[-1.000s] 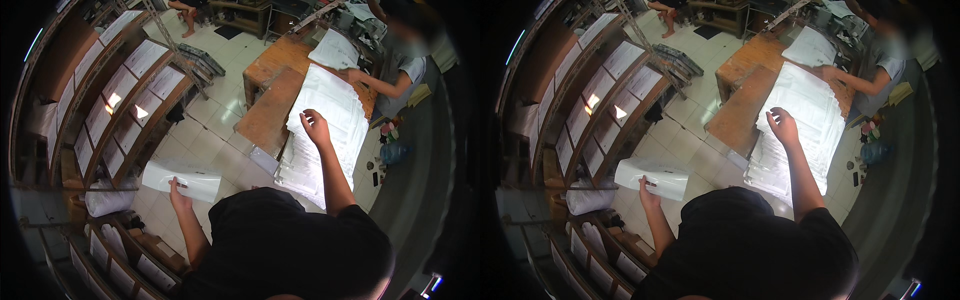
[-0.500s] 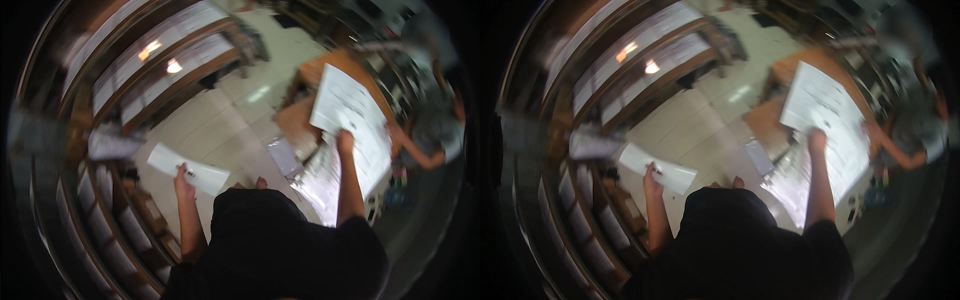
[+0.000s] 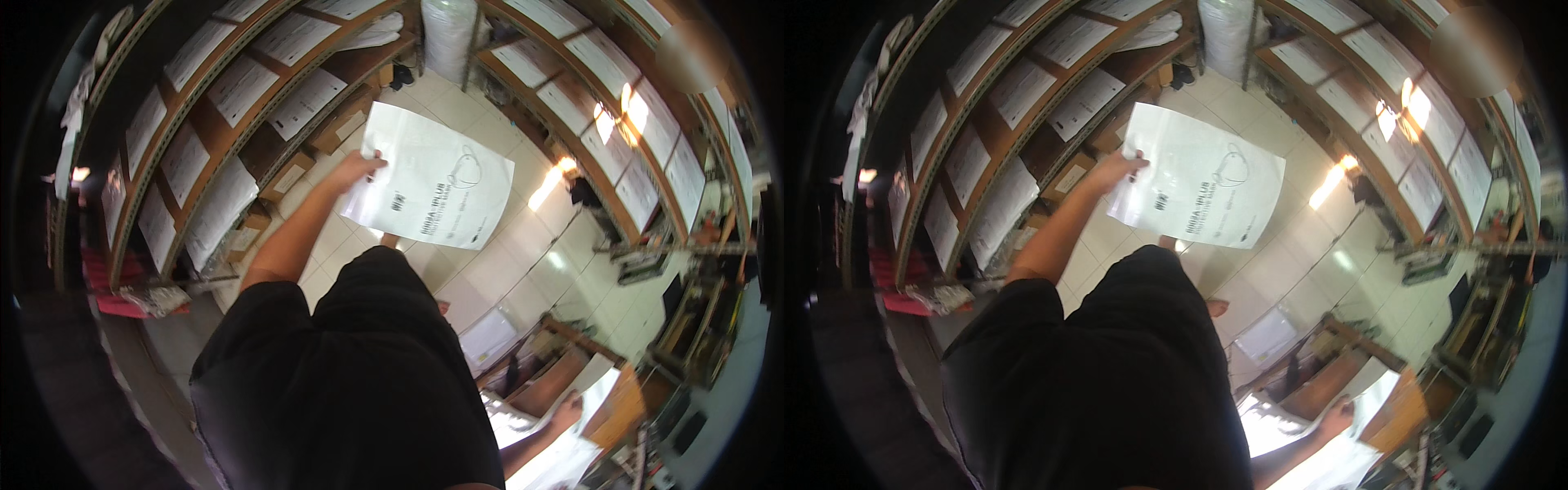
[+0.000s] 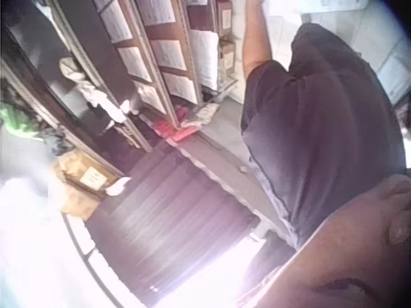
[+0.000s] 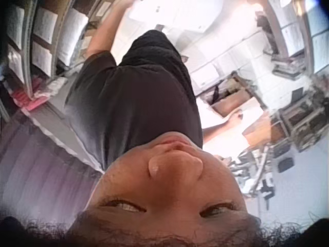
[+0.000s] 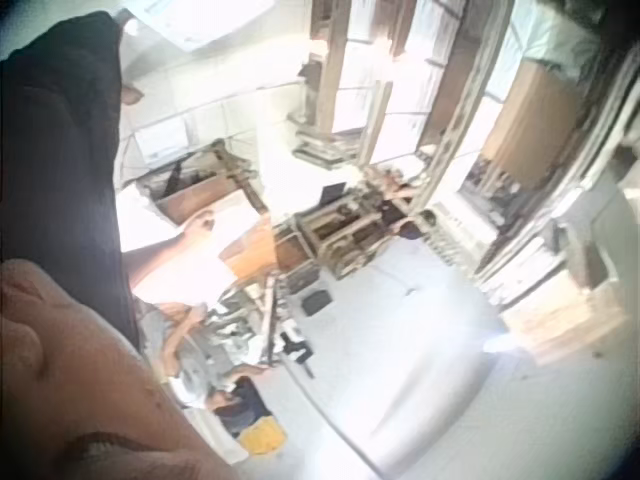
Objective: The person repeatedly picks up stacks of white paper from a table and places them onto a nearby metal shelving unit. They walk back and forth between the table and the shelves, handling the papers by hand without using any tools.
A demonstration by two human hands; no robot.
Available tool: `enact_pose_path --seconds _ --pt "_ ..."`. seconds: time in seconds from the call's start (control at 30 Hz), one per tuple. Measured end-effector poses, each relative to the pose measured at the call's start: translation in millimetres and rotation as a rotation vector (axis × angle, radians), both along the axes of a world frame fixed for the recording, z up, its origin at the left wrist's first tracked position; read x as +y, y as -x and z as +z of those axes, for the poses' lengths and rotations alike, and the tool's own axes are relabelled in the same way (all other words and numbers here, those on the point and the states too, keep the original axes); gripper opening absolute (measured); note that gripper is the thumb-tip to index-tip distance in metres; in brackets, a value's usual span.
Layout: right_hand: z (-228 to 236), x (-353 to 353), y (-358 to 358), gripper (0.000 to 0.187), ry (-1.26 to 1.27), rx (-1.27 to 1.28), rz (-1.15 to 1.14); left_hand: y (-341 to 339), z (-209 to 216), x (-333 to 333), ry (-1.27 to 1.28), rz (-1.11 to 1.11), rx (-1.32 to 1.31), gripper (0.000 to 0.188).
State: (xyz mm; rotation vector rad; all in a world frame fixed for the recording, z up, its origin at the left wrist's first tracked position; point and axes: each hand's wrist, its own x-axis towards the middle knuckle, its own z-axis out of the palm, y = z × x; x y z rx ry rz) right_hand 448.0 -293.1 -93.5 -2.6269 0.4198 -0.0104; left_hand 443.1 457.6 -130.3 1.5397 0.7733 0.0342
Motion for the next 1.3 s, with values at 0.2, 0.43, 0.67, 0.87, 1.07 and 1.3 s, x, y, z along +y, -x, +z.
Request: enact_pose_path --seconds 0.2,0.43,0.67,0.87,1.07,1.3 --pt "18.3 142.0 -58.6 0.042 0.314 -0.015 0.14 33.9 43.9 187.9 -0.13 0.014 0.07 0.025" --pt "11.6 325.2 -116.9 0.039 0.238 0.066 0.059 65.8 50.4 416.2 -0.177 -0.042 0.14 0.022" --pt "10.0 521.2 -168.9 0.038 0.019 0.201 -0.125 98.1 17.1 578.8 -0.237 0.063 0.441 0.039" --pt "-28.0 636.0 -188.0 0.032 -0.221 0.199 -0.154 133.6 -70.3 703.8 -0.868 0.166 0.584 0.055" --pt "-114.3 672.3 -197.5 0.023 -0.226 0.323 -0.241 120.3 -110.0 782.9 -1.44 0.141 0.731 0.048" --pt "-187.0 678.4 -200.4 0.035 -0.244 0.438 -0.254 131.0 -138.9 875.5 -1.488 0.331 0.8 0.056"
